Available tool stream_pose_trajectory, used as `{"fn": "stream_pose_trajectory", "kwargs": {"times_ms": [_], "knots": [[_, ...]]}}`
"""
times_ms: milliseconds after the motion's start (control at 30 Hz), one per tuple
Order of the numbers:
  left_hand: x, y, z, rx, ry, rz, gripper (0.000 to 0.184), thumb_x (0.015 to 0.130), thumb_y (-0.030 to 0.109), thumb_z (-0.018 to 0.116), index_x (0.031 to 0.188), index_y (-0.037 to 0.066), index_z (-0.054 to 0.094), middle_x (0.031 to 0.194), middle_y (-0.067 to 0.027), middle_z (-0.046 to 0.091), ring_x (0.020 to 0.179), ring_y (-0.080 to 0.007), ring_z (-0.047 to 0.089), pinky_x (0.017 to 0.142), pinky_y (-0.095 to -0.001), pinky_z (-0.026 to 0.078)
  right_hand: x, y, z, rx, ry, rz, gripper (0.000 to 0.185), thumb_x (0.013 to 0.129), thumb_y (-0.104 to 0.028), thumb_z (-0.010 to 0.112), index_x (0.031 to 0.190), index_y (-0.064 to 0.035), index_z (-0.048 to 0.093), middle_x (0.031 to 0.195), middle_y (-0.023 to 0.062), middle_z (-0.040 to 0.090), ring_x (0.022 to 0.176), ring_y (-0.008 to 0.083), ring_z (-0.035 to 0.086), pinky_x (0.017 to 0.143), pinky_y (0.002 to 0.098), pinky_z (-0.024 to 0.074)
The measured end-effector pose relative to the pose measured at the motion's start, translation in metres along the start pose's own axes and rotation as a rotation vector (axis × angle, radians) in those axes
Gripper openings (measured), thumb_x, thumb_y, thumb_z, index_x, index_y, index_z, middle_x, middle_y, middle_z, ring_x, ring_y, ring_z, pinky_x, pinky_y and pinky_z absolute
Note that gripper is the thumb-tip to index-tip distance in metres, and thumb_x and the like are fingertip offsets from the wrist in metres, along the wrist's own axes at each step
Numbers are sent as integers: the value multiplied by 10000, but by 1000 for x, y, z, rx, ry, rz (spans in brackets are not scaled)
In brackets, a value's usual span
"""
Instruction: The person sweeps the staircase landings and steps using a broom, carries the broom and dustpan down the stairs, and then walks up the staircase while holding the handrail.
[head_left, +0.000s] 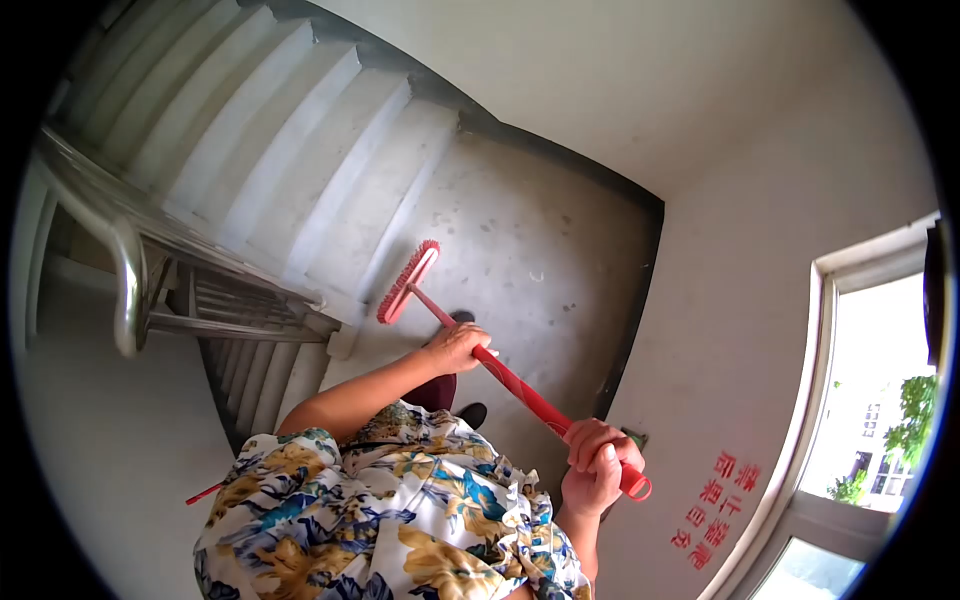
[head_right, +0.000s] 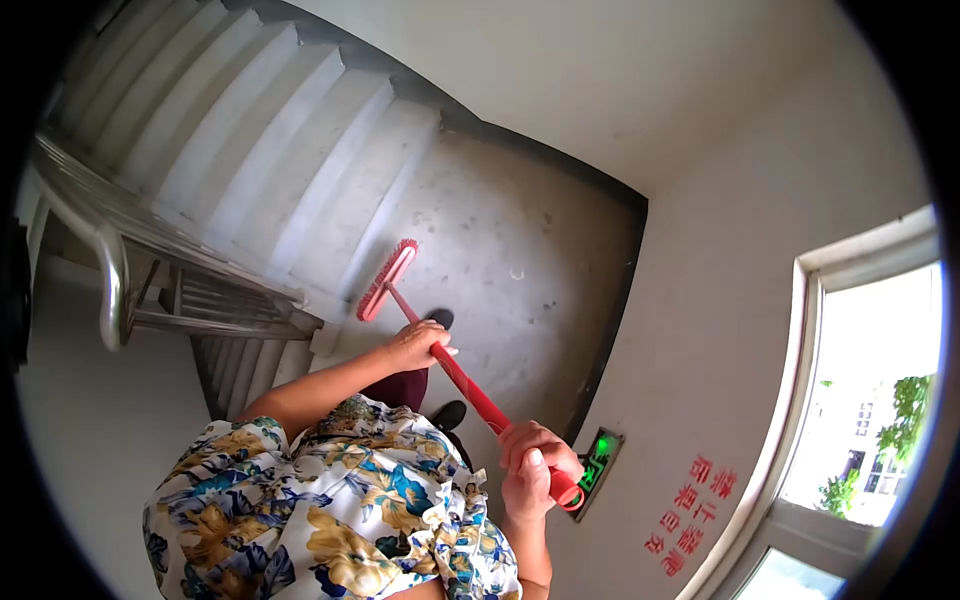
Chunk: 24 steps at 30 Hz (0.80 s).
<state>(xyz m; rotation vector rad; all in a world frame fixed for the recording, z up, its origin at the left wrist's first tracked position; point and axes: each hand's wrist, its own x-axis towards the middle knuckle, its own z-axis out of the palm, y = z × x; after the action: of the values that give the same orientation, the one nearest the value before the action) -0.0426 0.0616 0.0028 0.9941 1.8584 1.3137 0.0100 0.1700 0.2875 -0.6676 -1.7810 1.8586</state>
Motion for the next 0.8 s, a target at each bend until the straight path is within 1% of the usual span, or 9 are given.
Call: {"fn": "stream_pose_trajectory", "kwargs": {"times_ms": [33,133,233,267,367,533,633,700,800], "knots": [[0,-2,-1,-9,6,7,353,765,251,671,585,61,434,604,-99,498,647,-305,526,629,-407,411,0,0,2,-1,7,5,246,812,-87,478,591,-55,373,503,55,445,443,164,412,490,351,395],[-3,4,-7,-59,-12,30,322,731,244,671,611,60,436,619,-105,515,658,-315,552,619,-402,430,4,0,9,94,149,-6,290,804,-101,455,557,-116,304,460,4,340,391,113,287,428,289,304],[-8,28,6,-190,-36,94,311,688,219,693,619,66,431,619,-98,515,636,-311,550,593,-395,429,2,3,2,188,223,0,286,782,-90,453,550,-123,288,452,5,331,387,107,278,413,272,289],[-5,33,12,-147,-51,146,269,656,140,689,617,67,433,606,-90,501,623,-287,542,581,-368,425,6,4,1,185,259,3,287,770,-86,462,548,-128,285,445,0,319,383,97,268,403,264,278],[-12,50,26,-165,-66,58,286,678,171,695,621,69,434,599,-92,497,630,-296,550,598,-369,436,5,-5,-3,161,255,10,284,760,-81,470,548,-130,288,445,-4,318,383,93,267,397,255,269],[11,57,10,-150,26,122,279,680,218,718,722,78,482,676,-88,539,688,-290,566,634,-385,448,16,-7,4,143,290,-82,284,760,-74,461,546,-136,284,443,-9,312,386,90,248,401,252,252],[29,68,12,-177,144,135,304,678,247,730,704,76,480,675,-85,548,680,-288,564,633,-388,444,23,-10,-3,156,269,-126,291,762,-77,461,546,-139,276,443,-11,308,390,88,246,411,248,252],[47,69,12,-47,197,101,323,741,288,686,636,73,468,625,-94,537,660,-296,556,617,-409,433,32,-7,-5,160,262,-135,293,762,-83,457,546,-138,267,443,-15,295,392,89,237,417,252,246],[72,55,8,-33,321,146,368,742,239,685,590,54,405,594,-126,486,608,-322,510,574,-422,409,48,8,1,122,281,-147,291,762,-95,448,554,-130,249,451,-13,281,396,99,230,425,268,238]]}}
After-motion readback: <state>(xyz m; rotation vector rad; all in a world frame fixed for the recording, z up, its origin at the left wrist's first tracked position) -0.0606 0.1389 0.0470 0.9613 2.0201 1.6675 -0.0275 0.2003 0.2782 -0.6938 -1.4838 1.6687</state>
